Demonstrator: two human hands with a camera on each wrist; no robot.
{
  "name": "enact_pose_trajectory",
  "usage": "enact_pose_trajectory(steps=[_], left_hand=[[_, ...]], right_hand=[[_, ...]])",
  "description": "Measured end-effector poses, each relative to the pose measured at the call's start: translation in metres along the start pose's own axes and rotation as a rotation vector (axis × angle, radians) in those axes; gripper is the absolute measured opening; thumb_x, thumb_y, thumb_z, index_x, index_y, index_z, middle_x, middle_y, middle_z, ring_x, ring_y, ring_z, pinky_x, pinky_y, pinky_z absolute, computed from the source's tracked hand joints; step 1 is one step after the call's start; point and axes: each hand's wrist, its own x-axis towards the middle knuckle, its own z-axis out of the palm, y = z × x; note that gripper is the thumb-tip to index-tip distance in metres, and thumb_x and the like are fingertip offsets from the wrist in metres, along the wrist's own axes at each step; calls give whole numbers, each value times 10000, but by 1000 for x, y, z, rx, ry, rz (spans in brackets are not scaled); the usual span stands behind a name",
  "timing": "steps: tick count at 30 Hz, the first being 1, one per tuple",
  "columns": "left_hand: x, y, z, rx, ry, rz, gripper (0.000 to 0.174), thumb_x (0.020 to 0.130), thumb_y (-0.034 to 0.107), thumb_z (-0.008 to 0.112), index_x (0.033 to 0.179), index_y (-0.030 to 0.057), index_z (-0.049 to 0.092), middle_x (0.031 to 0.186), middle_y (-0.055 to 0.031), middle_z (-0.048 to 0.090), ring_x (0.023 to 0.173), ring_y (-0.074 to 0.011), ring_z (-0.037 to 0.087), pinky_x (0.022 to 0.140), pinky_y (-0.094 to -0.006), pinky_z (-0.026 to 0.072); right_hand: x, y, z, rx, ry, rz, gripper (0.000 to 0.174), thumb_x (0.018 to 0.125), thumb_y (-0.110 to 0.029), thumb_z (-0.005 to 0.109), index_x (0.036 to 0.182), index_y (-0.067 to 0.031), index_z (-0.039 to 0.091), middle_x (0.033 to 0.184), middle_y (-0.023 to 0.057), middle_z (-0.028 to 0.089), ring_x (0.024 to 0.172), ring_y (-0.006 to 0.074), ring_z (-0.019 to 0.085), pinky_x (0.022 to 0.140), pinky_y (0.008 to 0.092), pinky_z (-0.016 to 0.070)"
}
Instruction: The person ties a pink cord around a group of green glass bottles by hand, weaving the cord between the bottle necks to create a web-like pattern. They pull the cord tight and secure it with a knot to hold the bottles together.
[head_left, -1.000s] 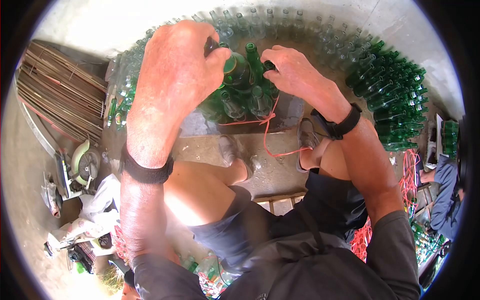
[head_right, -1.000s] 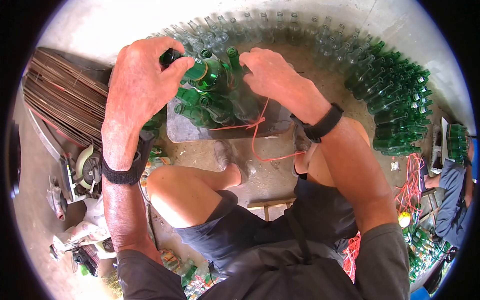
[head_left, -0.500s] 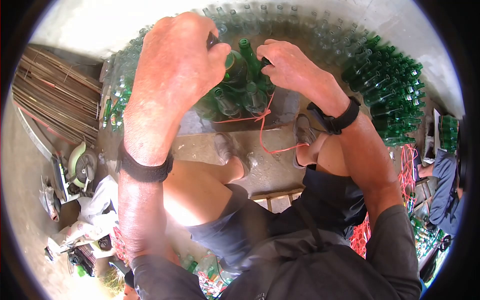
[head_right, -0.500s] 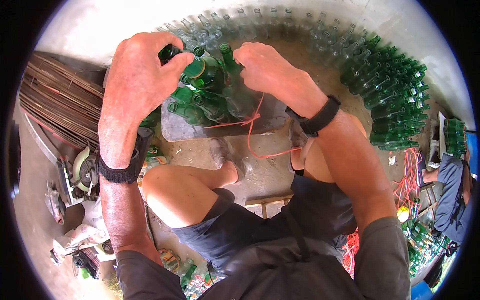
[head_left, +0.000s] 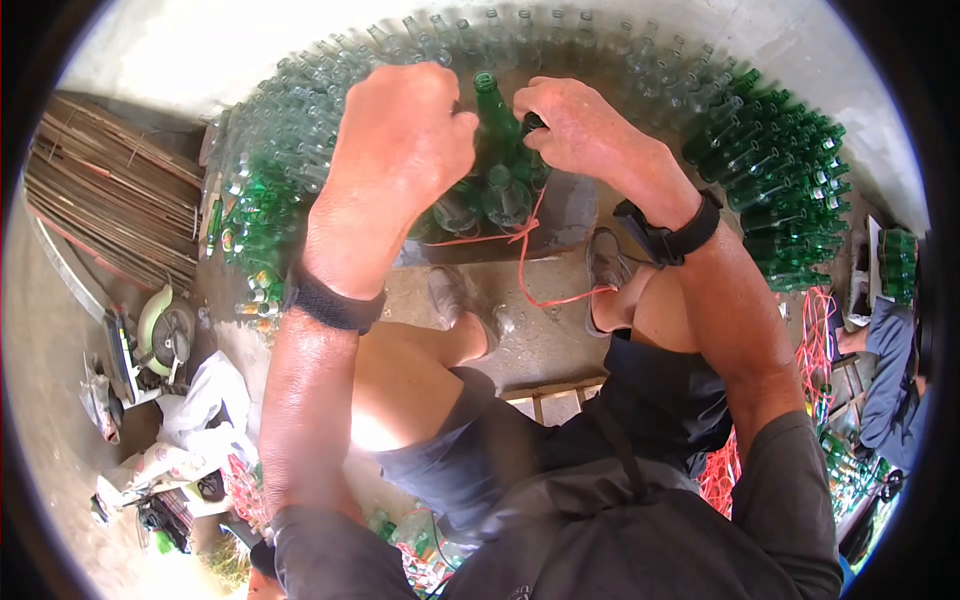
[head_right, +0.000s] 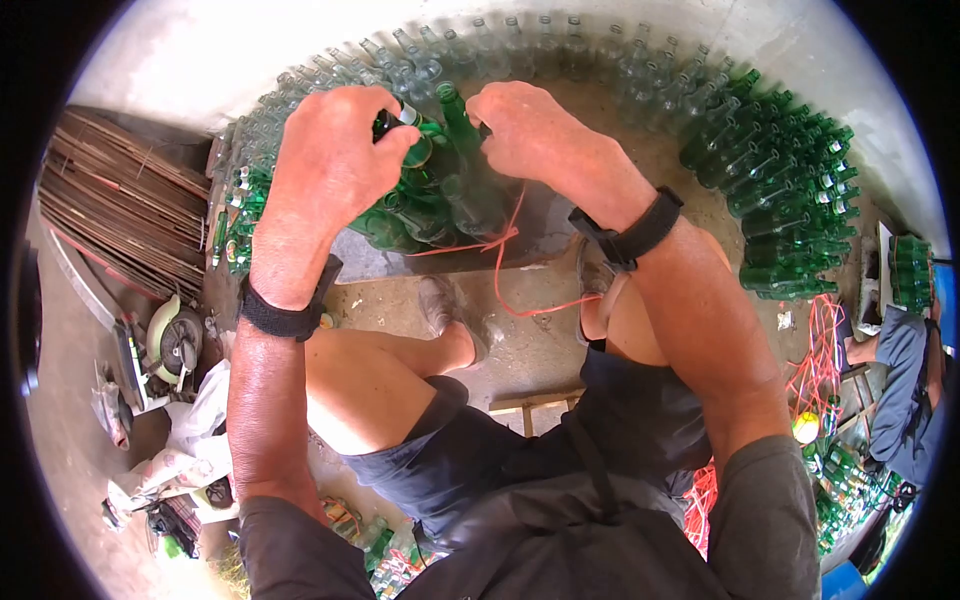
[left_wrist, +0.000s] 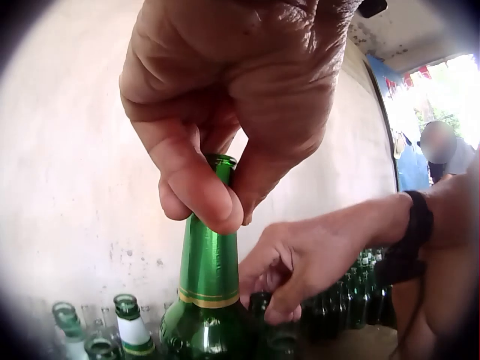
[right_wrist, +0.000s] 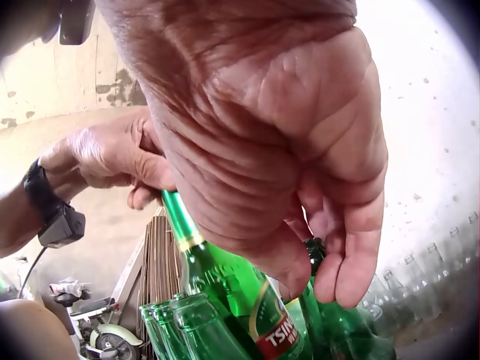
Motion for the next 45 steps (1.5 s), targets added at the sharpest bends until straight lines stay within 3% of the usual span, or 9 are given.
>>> enact_pose_trajectory(steps=[2,8,11,24,45], left_hand=[[-2,-2,4,-92,31,-63,240,798,193,810,910,-13,757,838,-241,708,829,-445,693,771,-485,563],[8,-6,8,-29,17,-29,225,797,184,806,906,-8,761,861,-244,718,848,-447,701,795,-486,569],[6,-6,22,-54,-28,-91,228,795,191,808,907,-4,767,856,-240,724,854,-442,710,804,-483,576],[5,-7,29,-68,14,-47,237,798,203,808,906,-5,771,855,-242,728,855,-438,716,798,-492,582],[-6,-17,69,-110,-90,-147,225,818,193,800,891,-12,740,840,-238,713,860,-440,705,803,-510,561]], right_hand=[[0,-1,-3,6,-36,46,262,740,29,679,1001,21,705,1000,253,694,997,451,670,851,500,548],[3,-1,-4,45,-56,81,267,730,43,653,993,40,696,965,271,692,968,470,669,824,513,549],[3,2,0,41,-31,62,268,725,43,649,989,44,694,956,270,693,964,471,670,819,514,549],[4,3,3,47,-2,34,266,721,28,655,983,46,695,930,269,694,918,466,676,798,506,554],[11,-3,6,22,-109,142,267,776,-11,685,1039,21,709,1073,226,712,1051,426,677,879,495,561]])
